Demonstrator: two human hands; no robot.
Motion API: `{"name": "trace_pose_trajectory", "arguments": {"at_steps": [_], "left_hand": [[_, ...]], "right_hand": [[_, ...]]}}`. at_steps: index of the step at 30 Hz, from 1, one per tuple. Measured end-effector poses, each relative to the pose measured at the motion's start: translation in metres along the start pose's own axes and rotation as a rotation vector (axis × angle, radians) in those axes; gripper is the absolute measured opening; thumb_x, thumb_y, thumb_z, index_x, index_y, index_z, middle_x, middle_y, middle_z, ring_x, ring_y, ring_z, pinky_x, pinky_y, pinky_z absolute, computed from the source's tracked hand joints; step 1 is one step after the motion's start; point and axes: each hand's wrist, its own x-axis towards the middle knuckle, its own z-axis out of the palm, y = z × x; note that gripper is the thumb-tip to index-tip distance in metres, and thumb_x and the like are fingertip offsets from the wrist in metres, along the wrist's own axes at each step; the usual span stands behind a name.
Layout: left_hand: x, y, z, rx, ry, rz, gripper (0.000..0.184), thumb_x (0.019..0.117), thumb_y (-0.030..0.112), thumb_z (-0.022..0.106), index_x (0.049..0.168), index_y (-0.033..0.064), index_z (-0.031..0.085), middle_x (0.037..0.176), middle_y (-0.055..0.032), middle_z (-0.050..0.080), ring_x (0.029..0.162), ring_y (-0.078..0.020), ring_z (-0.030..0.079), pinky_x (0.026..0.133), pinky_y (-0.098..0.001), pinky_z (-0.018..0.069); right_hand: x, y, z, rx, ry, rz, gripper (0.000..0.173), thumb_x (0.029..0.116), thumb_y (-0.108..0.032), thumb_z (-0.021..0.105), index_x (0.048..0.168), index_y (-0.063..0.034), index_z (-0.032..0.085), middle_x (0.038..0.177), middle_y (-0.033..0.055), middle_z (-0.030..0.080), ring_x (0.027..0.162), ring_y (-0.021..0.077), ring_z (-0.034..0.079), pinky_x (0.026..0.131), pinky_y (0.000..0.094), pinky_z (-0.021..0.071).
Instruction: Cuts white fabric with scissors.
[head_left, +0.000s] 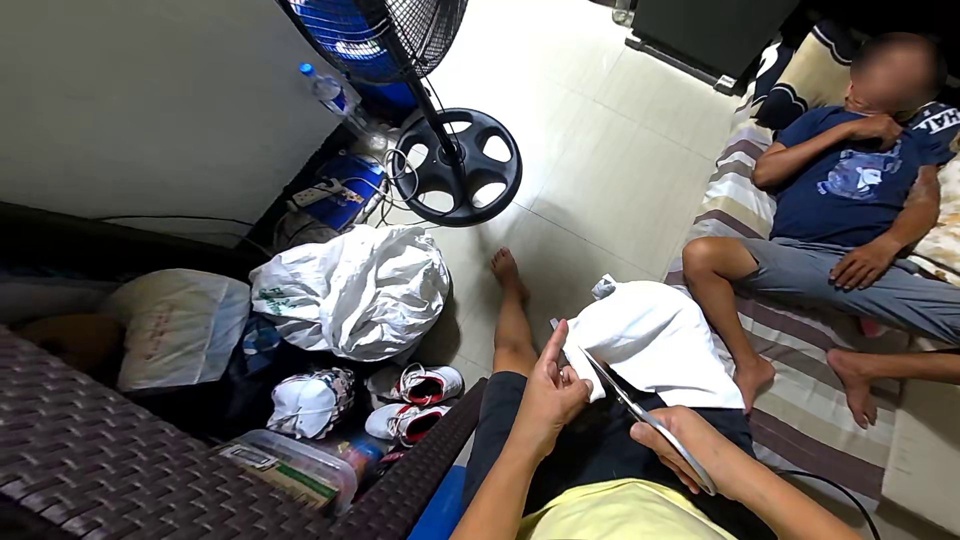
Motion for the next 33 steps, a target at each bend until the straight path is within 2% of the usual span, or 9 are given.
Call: {"name": "trace_pose_trajectory", "arguments": {"at_steps": [3,9,11,16,19,22,25,29,33], "left_hand": [[0.0,-0.001,-0.006,0.002,-0.029,-0.035,0.099,0.0775,-0.012,0.062,0.161,-0.001,0.011,0.148,-0.0091,0.047,0.068,-0.0003,0.056,0.064,-0.0174,0.0501],[0.008,-0.007,-0.01,0.031,0.09,-0.019,0.056,0.0949,-0.004,0.051,0.15,-0.0041,0.041,0.128,-0.0101,0.064,0.086,-0.0073,0.066,0.077,-0.0231,0.0551],[0.017,-0.015,-0.009,0.057,0.175,0.068,0.048,0.0964,-0.003,0.051,0.144,-0.0059,0.049,0.123,-0.0094,0.067,0.082,-0.005,0.064,0.072,-0.0202,0.0529],[0.035,-0.025,-0.005,0.053,0.296,0.157,0.032,0.0952,-0.005,0.055,0.126,-0.0077,0.062,0.114,-0.0095,0.07,0.09,-0.009,0.068,0.08,-0.0241,0.0566],[0.036,-0.022,-0.005,0.024,0.25,0.136,0.044,0.0892,-0.01,0.053,0.132,-0.007,0.058,0.123,-0.0111,0.067,0.094,-0.0095,0.067,0.079,-0.0239,0.0556],[0.029,-0.018,-0.005,-0.009,0.143,0.128,0.065,0.0844,-0.014,0.051,0.148,-0.0082,0.04,0.143,-0.013,0.055,0.099,-0.0059,0.065,0.082,-0.0212,0.0542],[0.022,-0.015,-0.004,-0.062,0.096,0.118,0.071,0.0847,-0.014,0.05,0.153,-0.0087,0.031,0.148,-0.0132,0.051,0.103,-0.0055,0.065,0.086,-0.0212,0.0542],[0.016,-0.015,-0.003,-0.063,0.134,0.129,0.076,0.0827,-0.013,0.053,0.154,-0.0082,0.029,0.138,-0.0108,0.058,0.076,-0.0007,0.061,0.066,-0.0164,0.0505],[0.011,-0.014,0.002,-0.068,0.168,0.128,0.078,0.0814,-0.013,0.056,0.155,-0.008,0.029,0.144,-0.0107,0.053,0.065,0.0012,0.052,0.059,-0.0154,0.0448]], "right_hand": [[0.001,0.0,-0.001,-0.005,-0.006,0.018,0.048,0.1014,-0.053,0.055,0.077,-0.0123,0.053,0.054,-0.0055,0.047,0.044,0.0055,0.049,0.044,0.0222,0.0436],[-0.013,0.005,-0.005,0.096,-0.136,0.053,0.052,0.102,-0.061,0.041,0.085,-0.0145,0.055,0.061,-0.0066,0.05,0.049,0.0053,0.052,0.048,0.0215,0.0474],[-0.019,0.008,-0.007,0.12,-0.15,0.051,0.055,0.0998,-0.066,0.039,0.085,-0.0154,0.054,0.062,-0.0064,0.05,0.049,0.0052,0.052,0.048,0.0209,0.0472],[-0.021,0.012,-0.007,0.141,-0.134,0.028,0.054,0.0975,-0.067,0.043,0.085,-0.0166,0.054,0.062,-0.0073,0.05,0.05,0.0042,0.052,0.049,0.02,0.0471],[-0.017,0.01,-0.004,0.132,-0.106,-0.032,0.054,0.0966,-0.068,0.045,0.088,-0.0162,0.056,0.063,-0.0084,0.051,0.051,0.003,0.053,0.05,0.019,0.0465],[-0.015,0.01,-0.005,0.107,-0.12,-0.062,0.056,0.0958,-0.071,0.044,0.088,-0.0163,0.056,0.064,-0.0092,0.051,0.053,0.002,0.052,0.051,0.0185,0.0459],[-0.016,0.007,-0.007,0.086,-0.16,-0.023,0.056,0.0965,-0.07,0.042,0.088,-0.0162,0.056,0.065,-0.0089,0.052,0.053,0.0026,0.053,0.052,0.0193,0.0465],[-0.018,0.006,-0.008,0.088,-0.19,0.016,0.059,0.0959,-0.072,0.041,0.09,-0.0159,0.057,0.065,-0.0082,0.053,0.054,0.0033,0.054,0.053,0.0198,0.0472],[-0.008,-0.001,-0.002,0.105,-0.158,-0.018,0.054,0.0999,-0.066,0.039,0.09,-0.0148,0.056,0.065,-0.0077,0.052,0.054,0.0033,0.054,0.052,0.0197,0.0471]]}}
